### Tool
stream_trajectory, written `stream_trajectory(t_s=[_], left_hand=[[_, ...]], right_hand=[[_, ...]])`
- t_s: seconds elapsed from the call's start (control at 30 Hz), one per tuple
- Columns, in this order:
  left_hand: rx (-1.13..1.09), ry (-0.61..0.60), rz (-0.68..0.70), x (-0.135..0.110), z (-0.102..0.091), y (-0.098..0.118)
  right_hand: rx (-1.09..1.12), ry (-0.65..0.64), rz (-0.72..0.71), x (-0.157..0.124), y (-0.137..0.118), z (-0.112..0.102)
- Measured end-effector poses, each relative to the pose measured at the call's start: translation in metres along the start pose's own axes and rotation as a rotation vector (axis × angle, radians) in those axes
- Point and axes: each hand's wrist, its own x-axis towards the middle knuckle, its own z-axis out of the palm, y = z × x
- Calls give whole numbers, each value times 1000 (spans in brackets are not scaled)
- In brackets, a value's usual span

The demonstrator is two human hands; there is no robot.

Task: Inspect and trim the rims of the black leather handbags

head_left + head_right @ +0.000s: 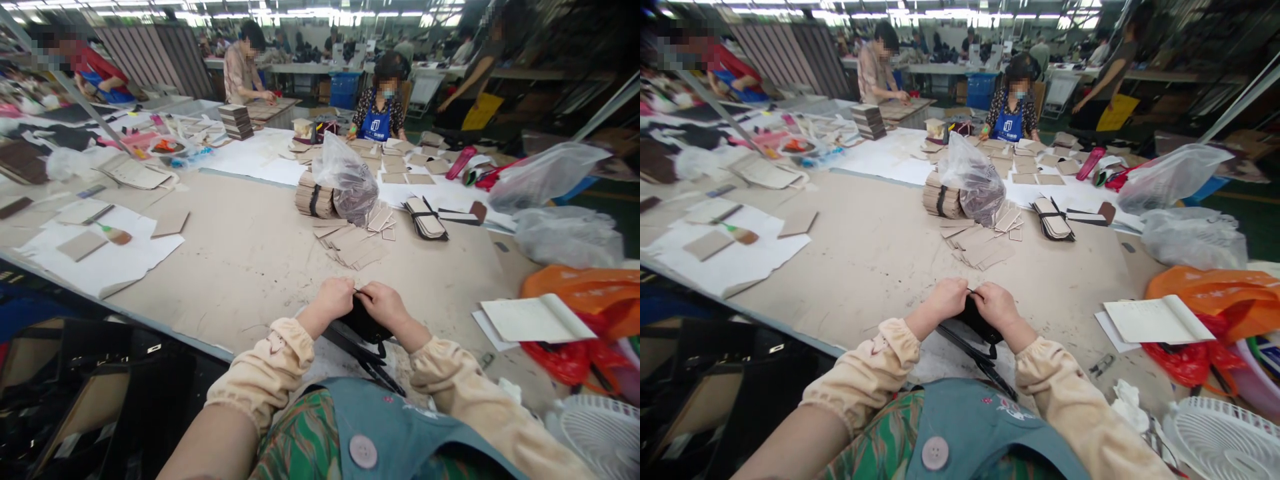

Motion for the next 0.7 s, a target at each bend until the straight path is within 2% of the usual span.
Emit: stream_trajectory(t_s=[0.43,0.7], left_hand=[[-28,-15,-42,12,-3,7],[-33,-33,-52,16,-1,7]], right_hand=[[143,31,148,-32,48,1],[248,36,177,-36,57,4]])
